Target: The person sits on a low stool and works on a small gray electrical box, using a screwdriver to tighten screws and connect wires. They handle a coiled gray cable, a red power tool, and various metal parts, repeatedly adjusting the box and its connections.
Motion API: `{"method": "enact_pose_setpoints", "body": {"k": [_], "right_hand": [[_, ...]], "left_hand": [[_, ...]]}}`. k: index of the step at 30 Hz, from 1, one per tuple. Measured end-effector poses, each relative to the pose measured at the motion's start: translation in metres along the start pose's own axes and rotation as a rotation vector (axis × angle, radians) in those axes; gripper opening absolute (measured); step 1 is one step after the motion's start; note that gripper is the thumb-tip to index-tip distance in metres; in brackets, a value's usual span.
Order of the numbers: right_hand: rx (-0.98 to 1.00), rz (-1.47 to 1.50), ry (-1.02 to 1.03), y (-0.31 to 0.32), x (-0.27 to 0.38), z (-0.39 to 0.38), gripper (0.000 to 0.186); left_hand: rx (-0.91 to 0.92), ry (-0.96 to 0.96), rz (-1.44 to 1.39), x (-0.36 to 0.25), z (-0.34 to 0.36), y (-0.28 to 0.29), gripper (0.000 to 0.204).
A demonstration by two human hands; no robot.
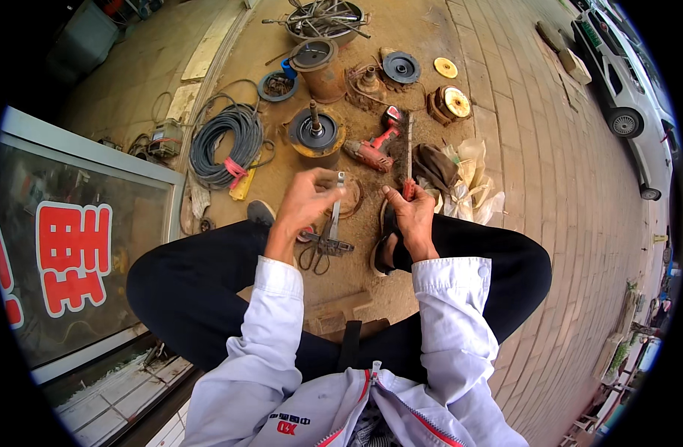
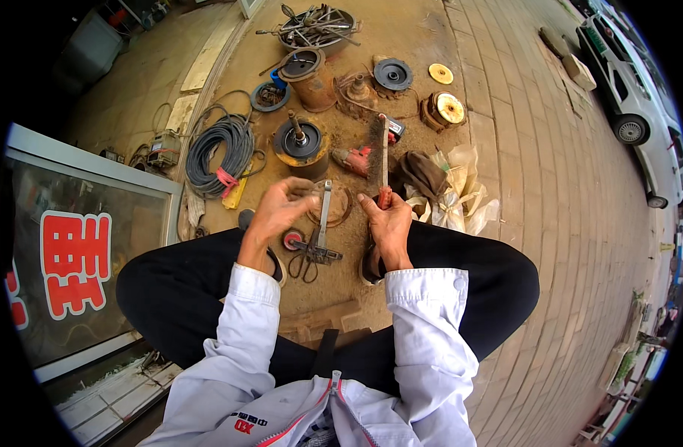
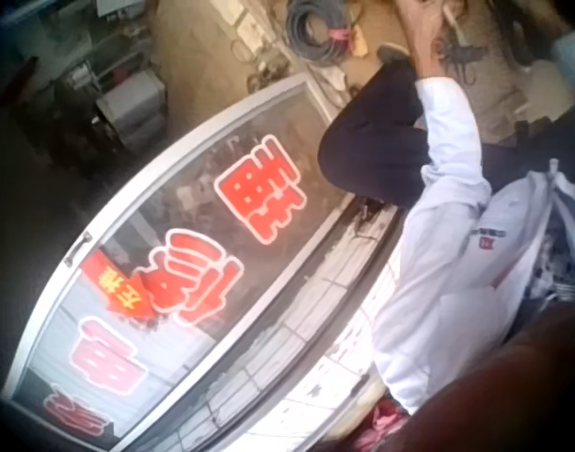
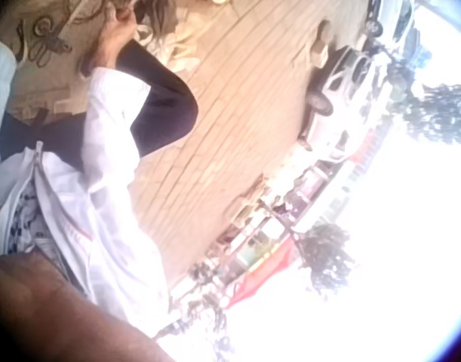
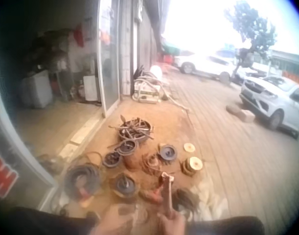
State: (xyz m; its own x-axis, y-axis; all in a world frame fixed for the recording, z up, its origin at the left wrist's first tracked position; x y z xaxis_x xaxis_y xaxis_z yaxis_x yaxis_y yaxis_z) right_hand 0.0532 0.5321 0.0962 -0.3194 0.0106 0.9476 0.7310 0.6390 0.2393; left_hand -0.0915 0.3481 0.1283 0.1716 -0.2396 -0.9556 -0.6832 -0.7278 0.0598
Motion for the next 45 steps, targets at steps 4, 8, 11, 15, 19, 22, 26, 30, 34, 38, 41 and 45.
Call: {"method": "enact_pose_setpoints", "body": {"k": [4, 8, 11, 15, 19, 22, 26, 30, 34, 38, 41, 45], "right_hand": [[-0.044, 0.059, -0.054, -0.004, -0.017, 0.005, 0.033], [-0.047, -0.008, -0.106, -0.013, -0.028, 0.004, 0.03], [-0.002, -0.208, -0.223, -0.02, -0.023, -0.008, 0.031], [0.0, -0.302, -0.333, -0.024, -0.083, -0.009, 0.036], [-0.026, -0.457, -0.293, -0.034, -0.086, -0.008, 0.037], [-0.025, -1.022, 0.248, -0.053, -0.105, -0.013, 0.032], [0.449, -1.066, 0.303, -0.093, -0.157, -0.033, 0.022], [0.562, -1.038, 0.262, -0.119, -0.187, -0.053, 0.015], [0.671, -1.252, 0.28, -0.132, -0.19, -0.051, 0.018], [0.68, -1.279, 0.366, -0.137, -0.196, -0.051, 0.015], [0.625, -1.217, 0.464, -0.136, -0.212, -0.049, 0.013], [0.859, -0.957, 0.117, -0.129, -0.183, -0.047, 0.026]], "left_hand": [[-0.349, -0.221, 0.361, -0.04, 0.058, 0.058, 0.039], [-0.331, -0.275, 0.657, -0.097, 0.091, 0.065, 0.045], [-0.267, -0.345, 0.876, -0.089, 0.119, 0.066, 0.053], [-0.208, -0.494, 1.04, -0.076, 0.152, 0.046, 0.06], [-0.179, -0.536, 1.103, -0.063, 0.175, 0.042, 0.06], [-0.128, -0.453, 1.077, -0.054, 0.191, 0.037, 0.058], [-0.119, -0.267, 0.927, -0.033, 0.203, 0.039, 0.052], [-0.051, -0.232, 0.916, -0.041, 0.203, 0.034, 0.048], [-0.056, -0.164, 0.922, -0.045, 0.201, 0.032, 0.046], [-0.068, -0.214, 0.926, -0.044, 0.199, 0.035, 0.045], [-0.057, -0.184, 0.889, -0.044, 0.201, 0.033, 0.046], [-0.101, -0.184, 0.88, -0.049, 0.196, 0.031, 0.044]]}}
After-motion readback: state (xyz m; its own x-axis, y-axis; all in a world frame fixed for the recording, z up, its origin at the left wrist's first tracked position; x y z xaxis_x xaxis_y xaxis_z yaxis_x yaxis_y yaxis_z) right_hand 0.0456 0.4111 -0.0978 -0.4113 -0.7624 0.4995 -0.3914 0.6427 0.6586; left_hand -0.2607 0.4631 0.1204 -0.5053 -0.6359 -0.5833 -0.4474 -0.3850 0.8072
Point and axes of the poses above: each hand's wrist, its own z-axis towards the middle knuckle, its own y-axis out of the back of the hand, x = y × z, the point moved 2 cm from there along z, towards the middle knuckle, and after that the axes turned 2 degrees about -z, right-handed, at the moved point
